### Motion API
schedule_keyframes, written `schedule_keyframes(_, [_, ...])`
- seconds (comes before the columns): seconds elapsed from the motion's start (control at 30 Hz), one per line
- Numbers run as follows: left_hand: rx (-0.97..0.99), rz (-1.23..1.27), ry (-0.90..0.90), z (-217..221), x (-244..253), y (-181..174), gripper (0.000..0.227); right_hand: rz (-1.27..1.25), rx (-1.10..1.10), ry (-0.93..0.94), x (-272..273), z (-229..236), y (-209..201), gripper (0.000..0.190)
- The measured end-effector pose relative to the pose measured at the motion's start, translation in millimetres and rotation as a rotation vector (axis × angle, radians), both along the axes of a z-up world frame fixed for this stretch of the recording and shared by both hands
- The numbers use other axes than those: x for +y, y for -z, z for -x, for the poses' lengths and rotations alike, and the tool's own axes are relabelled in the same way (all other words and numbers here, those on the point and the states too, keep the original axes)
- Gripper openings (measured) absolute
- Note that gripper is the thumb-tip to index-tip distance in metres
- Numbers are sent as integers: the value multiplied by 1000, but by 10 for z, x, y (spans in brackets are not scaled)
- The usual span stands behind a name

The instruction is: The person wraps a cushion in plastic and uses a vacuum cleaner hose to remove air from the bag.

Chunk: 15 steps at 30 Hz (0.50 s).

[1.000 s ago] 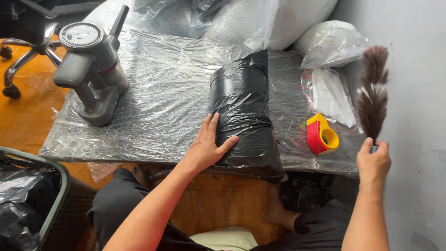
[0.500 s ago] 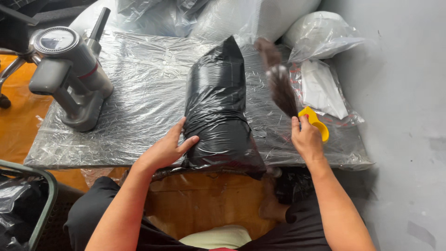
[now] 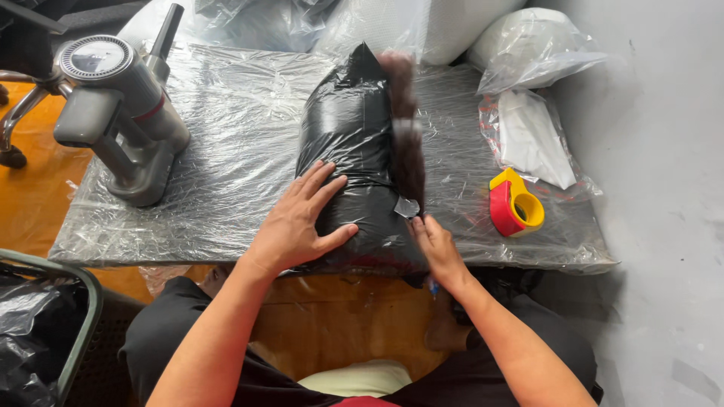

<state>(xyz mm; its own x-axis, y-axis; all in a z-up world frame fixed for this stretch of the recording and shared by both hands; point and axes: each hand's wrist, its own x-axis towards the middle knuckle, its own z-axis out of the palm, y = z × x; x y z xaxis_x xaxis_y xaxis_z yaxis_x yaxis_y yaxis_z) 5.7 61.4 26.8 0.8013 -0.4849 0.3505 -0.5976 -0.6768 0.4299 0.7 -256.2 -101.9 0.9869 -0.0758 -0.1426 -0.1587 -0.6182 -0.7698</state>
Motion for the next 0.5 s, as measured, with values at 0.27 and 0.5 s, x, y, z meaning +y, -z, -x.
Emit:
schedule_keyframes(0.27, [373,121,-466,-10,600,70,70,-164,99,-94,489,400,-441,45])
schedule_keyframes(0.5, [611,243,-563,-80,852,-12,90,-103,134,-264,765,667,-408,47])
